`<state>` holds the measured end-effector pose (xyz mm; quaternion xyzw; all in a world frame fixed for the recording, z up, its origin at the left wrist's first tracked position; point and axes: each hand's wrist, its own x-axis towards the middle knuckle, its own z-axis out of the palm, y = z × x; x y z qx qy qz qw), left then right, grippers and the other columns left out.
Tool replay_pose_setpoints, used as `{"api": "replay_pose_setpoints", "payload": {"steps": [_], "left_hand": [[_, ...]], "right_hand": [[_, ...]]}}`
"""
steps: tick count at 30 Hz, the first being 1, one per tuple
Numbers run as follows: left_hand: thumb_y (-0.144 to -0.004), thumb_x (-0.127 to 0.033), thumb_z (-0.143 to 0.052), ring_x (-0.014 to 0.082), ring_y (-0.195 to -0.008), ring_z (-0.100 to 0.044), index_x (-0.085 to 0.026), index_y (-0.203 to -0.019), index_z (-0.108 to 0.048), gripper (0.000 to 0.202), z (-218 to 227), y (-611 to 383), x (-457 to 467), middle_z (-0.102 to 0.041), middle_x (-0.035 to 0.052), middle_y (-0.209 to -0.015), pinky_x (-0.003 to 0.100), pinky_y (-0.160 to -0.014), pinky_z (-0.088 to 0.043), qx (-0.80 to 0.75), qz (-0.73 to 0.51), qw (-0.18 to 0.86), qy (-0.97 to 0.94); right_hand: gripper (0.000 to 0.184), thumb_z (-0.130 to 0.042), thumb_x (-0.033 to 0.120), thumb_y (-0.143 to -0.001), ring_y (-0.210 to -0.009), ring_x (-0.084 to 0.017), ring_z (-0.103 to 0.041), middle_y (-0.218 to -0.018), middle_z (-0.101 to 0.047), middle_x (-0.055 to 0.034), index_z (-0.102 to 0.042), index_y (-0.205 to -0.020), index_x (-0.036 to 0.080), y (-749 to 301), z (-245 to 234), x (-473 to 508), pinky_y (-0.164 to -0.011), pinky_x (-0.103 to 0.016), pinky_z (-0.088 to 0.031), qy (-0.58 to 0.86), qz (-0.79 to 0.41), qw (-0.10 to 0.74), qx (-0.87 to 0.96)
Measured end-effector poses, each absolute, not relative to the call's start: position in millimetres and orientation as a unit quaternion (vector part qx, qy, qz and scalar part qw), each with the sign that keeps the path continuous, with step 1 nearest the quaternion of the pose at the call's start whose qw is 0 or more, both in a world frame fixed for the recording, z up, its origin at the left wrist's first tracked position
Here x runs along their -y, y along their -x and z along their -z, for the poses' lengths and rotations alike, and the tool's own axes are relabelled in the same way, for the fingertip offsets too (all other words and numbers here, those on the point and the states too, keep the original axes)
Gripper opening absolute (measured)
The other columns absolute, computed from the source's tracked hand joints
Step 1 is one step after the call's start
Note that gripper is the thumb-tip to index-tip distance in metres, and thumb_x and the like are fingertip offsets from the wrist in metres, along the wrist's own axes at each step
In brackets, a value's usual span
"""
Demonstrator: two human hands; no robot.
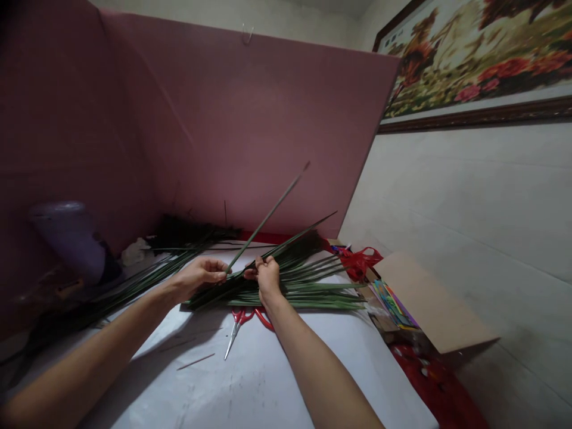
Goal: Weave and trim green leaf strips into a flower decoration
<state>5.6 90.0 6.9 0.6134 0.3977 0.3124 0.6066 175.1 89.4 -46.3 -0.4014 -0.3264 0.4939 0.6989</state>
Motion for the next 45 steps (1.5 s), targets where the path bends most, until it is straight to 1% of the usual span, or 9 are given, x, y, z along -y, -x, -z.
{"api": "replay_pose_setpoints", "payload": {"steps": [9, 13, 16, 25, 29, 33, 40, 43, 45], "left_hand": [[-0.055, -0.036, -0.074, 0.0081, -0.046, -0.042, -0.012, -0.060, -0.060, 0.028, -7.7, 14.7, -90.8, -0.050, -0.0019, -0.051, 0.020, -0.045, -0.028, -0.422, -0.213, 0.633, -0.613], [-0.051, -0.034, -0.074, 0.0079, -0.043, -0.038, -0.014, -0.060, -0.060, 0.026, -6.5, 8.8, -86.8, -0.049, -0.0047, -0.048, 0.021, -0.043, -0.025, -0.450, -0.221, 0.561, -0.659], [-0.049, -0.028, -0.073, 0.0075, -0.042, -0.036, -0.015, -0.057, -0.057, 0.022, -3.4, 1.9, -84.9, -0.047, -0.0066, -0.046, 0.022, -0.043, -0.023, -0.467, -0.246, 0.516, -0.674], [-0.054, -0.030, -0.070, 0.0090, -0.045, -0.042, -0.015, -0.055, -0.054, 0.022, -7.5, 7.3, -89.5, -0.050, -0.0044, -0.047, 0.022, -0.048, -0.030, -0.448, -0.267, 0.522, -0.675], [-0.056, -0.033, -0.070, 0.0112, -0.048, -0.049, -0.015, -0.057, -0.050, 0.026, -18.7, 11.3, -85.4, -0.057, -0.0007, -0.050, 0.023, -0.050, -0.035, -0.436, -0.256, 0.543, -0.670], [-0.060, -0.032, -0.071, 0.0150, -0.053, -0.058, -0.016, -0.062, -0.049, 0.028, -32.4, 18.8, -81.3, -0.059, 0.0007, -0.051, 0.024, -0.052, -0.040, -0.418, -0.243, 0.578, -0.658], [-0.064, -0.024, -0.073, 0.0134, -0.055, -0.059, -0.014, -0.066, -0.052, 0.023, -75.0, 34.4, -68.8, -0.059, 0.0003, -0.055, 0.027, -0.058, -0.047, -0.359, -0.340, 0.586, -0.642], [-0.066, -0.023, -0.072, 0.0107, -0.049, -0.055, -0.015, -0.067, -0.052, 0.021, -99.6, 44.1, -53.9, -0.056, -0.0016, -0.055, 0.023, -0.049, -0.043, -0.315, -0.371, 0.606, -0.629], [-0.068, -0.022, -0.070, 0.0104, -0.051, -0.056, -0.014, -0.070, -0.054, 0.018, -113.2, 49.6, -43.1, -0.059, 0.0001, -0.059, 0.022, -0.048, -0.042, -0.324, -0.416, 0.564, -0.636]], "right_hand": [[0.022, -0.064, 0.029, -0.072, -0.040, -0.010, -0.057, -0.054, -0.061, 0.0041, -0.045, -0.070, 0.018, -174.7, 46.2, -87.9, -0.039, -0.021, -0.050, 0.402, -0.490, 0.705, 0.317], [0.020, -0.064, 0.025, -0.071, -0.041, -0.010, -0.057, -0.054, -0.060, 0.0051, -0.045, -0.072, 0.018, -175.2, 46.0, -87.7, -0.040, -0.022, -0.051, 0.399, -0.490, 0.707, 0.316], [0.022, -0.065, 0.026, -0.070, -0.040, -0.010, -0.056, -0.053, -0.059, 0.0060, -0.044, -0.071, 0.018, -175.0, 46.0, -88.1, -0.041, -0.022, -0.051, 0.398, -0.491, 0.707, 0.317], [0.031, -0.068, 0.035, -0.071, -0.039, -0.009, -0.057, -0.053, -0.058, 0.0053, -0.042, -0.068, 0.018, -174.8, 45.1, -87.7, -0.039, -0.021, -0.051, 0.405, -0.495, 0.698, 0.322], [0.032, -0.068, 0.034, -0.071, -0.038, -0.010, -0.057, -0.050, -0.055, 0.0075, -0.040, -0.068, 0.019, -174.6, 46.4, -89.8, -0.040, -0.022, -0.053, 0.416, -0.491, 0.699, 0.313], [0.031, -0.067, 0.033, -0.073, -0.039, -0.010, -0.057, -0.049, -0.053, 0.0086, -0.040, -0.068, 0.019, -174.6, 47.8, -91.2, -0.040, -0.023, -0.053, 0.419, -0.489, 0.701, 0.308], [0.032, -0.068, 0.035, -0.072, -0.042, -0.012, -0.059, -0.050, -0.053, 0.0083, -0.041, -0.068, 0.019, -176.8, 51.2, -93.2, -0.044, -0.025, -0.055, 0.417, -0.496, 0.701, 0.298], [0.035, -0.070, 0.036, -0.071, -0.044, -0.013, -0.061, -0.050, -0.051, 0.0087, -0.040, -0.068, 0.019, -177.6, 53.1, -95.0, -0.045, -0.026, -0.055, 0.412, -0.501, 0.701, 0.296], [0.036, -0.070, 0.037, -0.071, -0.046, -0.013, -0.062, -0.051, -0.050, 0.0087, -0.039, -0.068, 0.019, -178.2, 53.6, -95.6, -0.047, -0.026, -0.056, 0.408, -0.501, 0.702, 0.299]]}}
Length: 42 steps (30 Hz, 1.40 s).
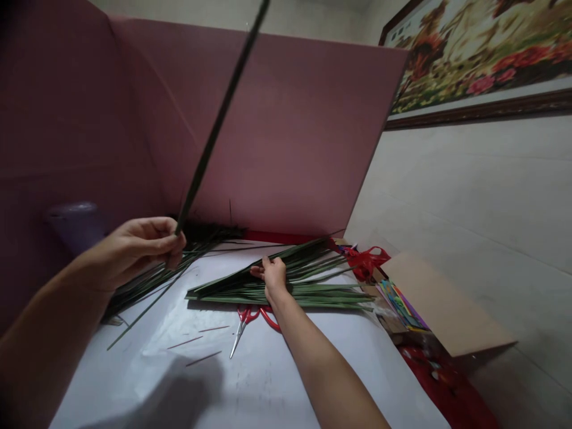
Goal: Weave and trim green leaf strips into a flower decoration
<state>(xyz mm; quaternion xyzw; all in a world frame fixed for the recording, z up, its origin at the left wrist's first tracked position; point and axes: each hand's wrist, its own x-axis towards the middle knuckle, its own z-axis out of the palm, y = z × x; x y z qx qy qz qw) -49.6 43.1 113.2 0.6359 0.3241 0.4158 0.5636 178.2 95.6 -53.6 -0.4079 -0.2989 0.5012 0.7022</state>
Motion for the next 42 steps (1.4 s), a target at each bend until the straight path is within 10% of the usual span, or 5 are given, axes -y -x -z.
{"api": "replay_pose_setpoints", "payload": {"steps": [12, 19, 27, 42], "left_hand": [[-0.070, -0.025, -0.069, 0.0118, -0.051, -0.057, -0.015, -0.069, -0.053, 0.019, -107.0, 32.1, -40.3, -0.061, 0.0014, -0.054, 0.021, -0.049, -0.041, -0.343, -0.444, 0.530, -0.636], [-0.067, -0.025, -0.069, 0.0107, -0.048, -0.055, -0.014, -0.066, -0.053, 0.020, -109.0, 30.3, -38.3, -0.060, 0.0012, -0.050, 0.019, -0.046, -0.037, -0.351, -0.449, 0.522, -0.635], [-0.064, -0.024, -0.070, 0.0113, -0.047, -0.054, -0.015, -0.064, -0.052, 0.021, -112.7, 26.6, -32.5, -0.058, 0.0005, -0.049, 0.022, -0.049, -0.039, -0.345, -0.452, 0.533, -0.626], [-0.064, -0.026, -0.070, 0.0112, -0.048, -0.054, -0.015, -0.066, -0.052, 0.022, -110.0, 28.4, -34.0, -0.057, 0.0000, -0.050, 0.022, -0.049, -0.037, -0.331, -0.450, 0.531, -0.637]], "right_hand": [[0.014, -0.049, 0.033, -0.084, -0.093, -0.020, -0.064, -0.088, -0.058, -0.0032, -0.048, -0.087, 0.020, -175.2, 31.3, -86.3, -0.075, -0.035, -0.054, 0.442, -0.378, 0.629, 0.516], [0.026, -0.064, 0.001, -0.058, -0.095, -0.024, -0.053, -0.085, -0.064, -0.0047, -0.062, -0.078, 0.018, -178.9, 3.4, -54.2, -0.091, -0.038, -0.037, 0.508, -0.191, 0.310, 0.781], [0.031, -0.046, -0.003, -0.070, -0.098, -0.025, -0.048, -0.101, -0.058, -0.0139, -0.058, -0.093, 0.013, -197.7, 7.3, -59.6, -0.083, -0.035, -0.036, 0.554, 0.021, 0.055, 0.830], [0.027, -0.048, 0.002, -0.072, -0.092, -0.023, -0.049, -0.103, -0.054, -0.0117, -0.058, -0.094, 0.015, -207.7, -0.6, -60.3, -0.074, -0.031, -0.037, 0.520, 0.097, -0.018, 0.849]]}}
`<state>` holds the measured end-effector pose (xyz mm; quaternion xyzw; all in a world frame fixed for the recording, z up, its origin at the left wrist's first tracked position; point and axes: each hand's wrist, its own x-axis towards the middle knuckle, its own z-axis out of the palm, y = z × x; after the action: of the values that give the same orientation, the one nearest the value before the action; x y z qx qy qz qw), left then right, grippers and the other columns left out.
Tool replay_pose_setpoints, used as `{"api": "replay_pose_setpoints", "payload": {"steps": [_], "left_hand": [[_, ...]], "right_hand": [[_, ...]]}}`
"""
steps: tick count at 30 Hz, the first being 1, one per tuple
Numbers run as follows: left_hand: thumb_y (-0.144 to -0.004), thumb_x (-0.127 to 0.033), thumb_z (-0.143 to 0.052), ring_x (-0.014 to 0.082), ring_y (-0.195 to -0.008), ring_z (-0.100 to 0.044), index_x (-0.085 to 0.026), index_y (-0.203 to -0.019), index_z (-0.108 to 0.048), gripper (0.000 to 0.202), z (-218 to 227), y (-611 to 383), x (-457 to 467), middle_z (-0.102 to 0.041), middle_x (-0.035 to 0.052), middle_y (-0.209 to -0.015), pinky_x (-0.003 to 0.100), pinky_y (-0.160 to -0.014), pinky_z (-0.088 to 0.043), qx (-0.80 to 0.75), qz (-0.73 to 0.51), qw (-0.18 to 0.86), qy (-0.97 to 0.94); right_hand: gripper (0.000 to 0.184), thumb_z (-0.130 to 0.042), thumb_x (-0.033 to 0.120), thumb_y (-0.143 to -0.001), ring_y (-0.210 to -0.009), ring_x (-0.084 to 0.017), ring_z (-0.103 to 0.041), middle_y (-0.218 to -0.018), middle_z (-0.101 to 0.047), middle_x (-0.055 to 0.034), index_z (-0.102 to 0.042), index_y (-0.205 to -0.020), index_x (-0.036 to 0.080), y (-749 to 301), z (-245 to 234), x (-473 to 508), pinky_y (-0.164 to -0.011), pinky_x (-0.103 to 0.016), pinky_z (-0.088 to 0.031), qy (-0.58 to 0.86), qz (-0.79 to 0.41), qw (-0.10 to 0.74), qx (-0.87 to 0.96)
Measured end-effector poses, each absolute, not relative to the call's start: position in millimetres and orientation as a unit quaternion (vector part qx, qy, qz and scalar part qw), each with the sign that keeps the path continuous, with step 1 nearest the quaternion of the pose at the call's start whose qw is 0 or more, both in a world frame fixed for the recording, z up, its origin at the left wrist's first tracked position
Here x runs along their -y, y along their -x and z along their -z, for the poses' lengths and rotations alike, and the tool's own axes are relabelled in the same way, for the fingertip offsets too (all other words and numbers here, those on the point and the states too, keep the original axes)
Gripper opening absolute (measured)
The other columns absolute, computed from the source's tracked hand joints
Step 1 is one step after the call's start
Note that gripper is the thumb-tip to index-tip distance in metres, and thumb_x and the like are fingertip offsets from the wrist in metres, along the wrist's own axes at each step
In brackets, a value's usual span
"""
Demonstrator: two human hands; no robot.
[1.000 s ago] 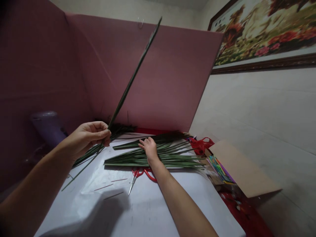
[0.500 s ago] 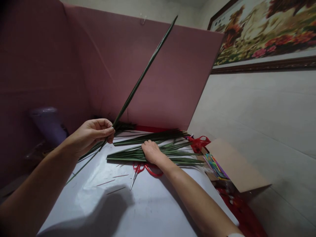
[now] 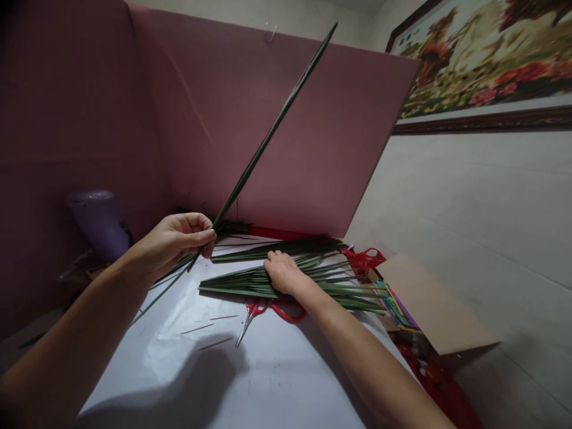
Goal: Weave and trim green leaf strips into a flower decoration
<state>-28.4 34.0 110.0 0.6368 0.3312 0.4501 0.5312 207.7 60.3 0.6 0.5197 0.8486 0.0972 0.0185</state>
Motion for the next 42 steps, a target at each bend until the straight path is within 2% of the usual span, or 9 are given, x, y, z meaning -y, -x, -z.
{"api": "replay_pose_setpoints", "payload": {"steps": [5, 9, 15, 24, 31, 34, 37, 39, 42], "left_hand": [[-0.065, -0.027, -0.071, 0.0114, -0.048, -0.054, -0.014, -0.066, -0.052, 0.023, -108.7, 27.7, -33.7, -0.057, -0.0001, -0.050, 0.022, -0.046, -0.033, -0.331, -0.447, 0.530, -0.640], [-0.065, -0.027, -0.071, 0.0109, -0.048, -0.053, -0.014, -0.067, -0.052, 0.023, -107.6, 27.7, -34.0, -0.057, -0.0002, -0.051, 0.023, -0.048, -0.036, -0.319, -0.445, 0.539, -0.641], [-0.066, -0.026, -0.070, 0.0111, -0.048, -0.054, -0.015, -0.066, -0.052, 0.021, -105.5, 28.0, -35.7, -0.057, -0.0001, -0.050, 0.023, -0.048, -0.035, -0.324, -0.443, 0.535, -0.643], [-0.066, -0.025, -0.070, 0.0106, -0.047, -0.053, -0.015, -0.067, -0.052, 0.021, -105.3, 27.5, -36.7, -0.056, -0.0007, -0.049, 0.022, -0.047, -0.034, -0.329, -0.442, 0.539, -0.637], [-0.064, -0.024, -0.071, 0.0106, -0.049, -0.053, -0.013, -0.065, -0.053, 0.021, -99.1, 25.4, -40.8, -0.057, 0.0001, -0.051, 0.023, -0.051, -0.038, -0.330, -0.456, 0.545, -0.622], [-0.064, -0.022, -0.070, 0.0097, -0.050, -0.052, -0.013, -0.063, -0.054, 0.019, -95.3, 21.7, -42.9, -0.057, 0.0004, -0.054, 0.022, -0.053, -0.039, -0.317, -0.463, 0.563, -0.606], [-0.065, -0.021, -0.069, 0.0090, -0.050, -0.051, -0.012, -0.061, -0.053, 0.018, -90.8, 15.9, -44.6, -0.056, 0.0007, -0.054, 0.021, -0.052, -0.038, -0.309, -0.459, 0.588, -0.590], [-0.066, -0.021, -0.068, 0.0089, -0.049, -0.050, -0.012, -0.060, -0.053, 0.019, -87.0, 11.3, -45.7, -0.056, 0.0008, -0.053, 0.021, -0.051, -0.037, -0.308, -0.454, 0.600, -0.582], [-0.066, -0.021, -0.067, 0.0090, -0.047, -0.049, -0.012, -0.059, -0.053, 0.018, -81.3, 3.2, -46.8, -0.055, 0.0008, -0.050, 0.021, -0.049, -0.035, -0.311, -0.450, 0.611, -0.572]], "right_hand": [[0.028, -0.042, 0.000, -0.078, -0.089, -0.022, -0.051, -0.102, -0.054, -0.0116, -0.057, -0.095, 0.016, -206.8, 5.0, -59.3, -0.073, -0.031, -0.037, -0.533, -0.110, 0.020, -0.839], [0.026, -0.040, 0.002, -0.082, -0.088, -0.022, -0.051, -0.099, -0.057, -0.0109, -0.056, -0.096, 0.016, -206.4, 8.1, -59.3, -0.073, -0.031, -0.036, -0.536, -0.120, 0.015, -0.836], [0.023, -0.042, 0.002, -0.081, -0.090, -0.023, -0.050, -0.093, -0.061, -0.0099, -0.057, -0.092, 0.015, -210.2, -0.2, -66.8, -0.076, -0.031, -0.035, -0.530, -0.139, -0.001, -0.837], [0.028, -0.033, 0.004, -0.087, -0.100, -0.027, -0.044, -0.102, -0.057, -0.0164, -0.056, -0.100, 0.012, -202.2, -28.2, -103.1, -0.085, -0.037, -0.030, -0.540, -0.149, -0.082, -0.824], [0.028, -0.044, 0.003, -0.080, -0.102, -0.024, -0.045, -0.108, -0.057, -0.0138, -0.059, -0.100, 0.014, -183.2, -15.0, -79.1, -0.085, -0.034, -0.033, -0.572, -0.059, -0.187, -0.796], [0.019, -0.044, 0.017, -0.087, -0.094, -0.021, -0.051, -0.099, -0.062, -0.0096, -0.062, -0.090, 0.017, -173.5, -16.3, -55.7, -0.080, -0.031, -0.037, -0.578, 0.013, -0.241, -0.780], [0.025, -0.043, 0.030, -0.089, -0.070, -0.015, -0.058, -0.075, -0.065, -0.0046, -0.062, -0.080, 0.017, -165.2, -21.5, -34.4, -0.063, -0.025, -0.041, -0.572, 0.112, -0.274, -0.765], [0.030, -0.042, 0.033, -0.089, -0.054, -0.011, -0.055, -0.059, -0.061, -0.0006, -0.060, -0.073, 0.016, -162.0, -26.7, -22.3, -0.052, -0.021, -0.040, -0.560, 0.172, -0.282, -0.760], [0.032, -0.045, 0.037, -0.086, -0.044, -0.008, -0.048, -0.048, -0.051, 0.0039, -0.056, -0.065, 0.016, -160.4, -40.8, -2.7, -0.044, -0.019, -0.036, -0.535, 0.271, -0.318, -0.734]]}}
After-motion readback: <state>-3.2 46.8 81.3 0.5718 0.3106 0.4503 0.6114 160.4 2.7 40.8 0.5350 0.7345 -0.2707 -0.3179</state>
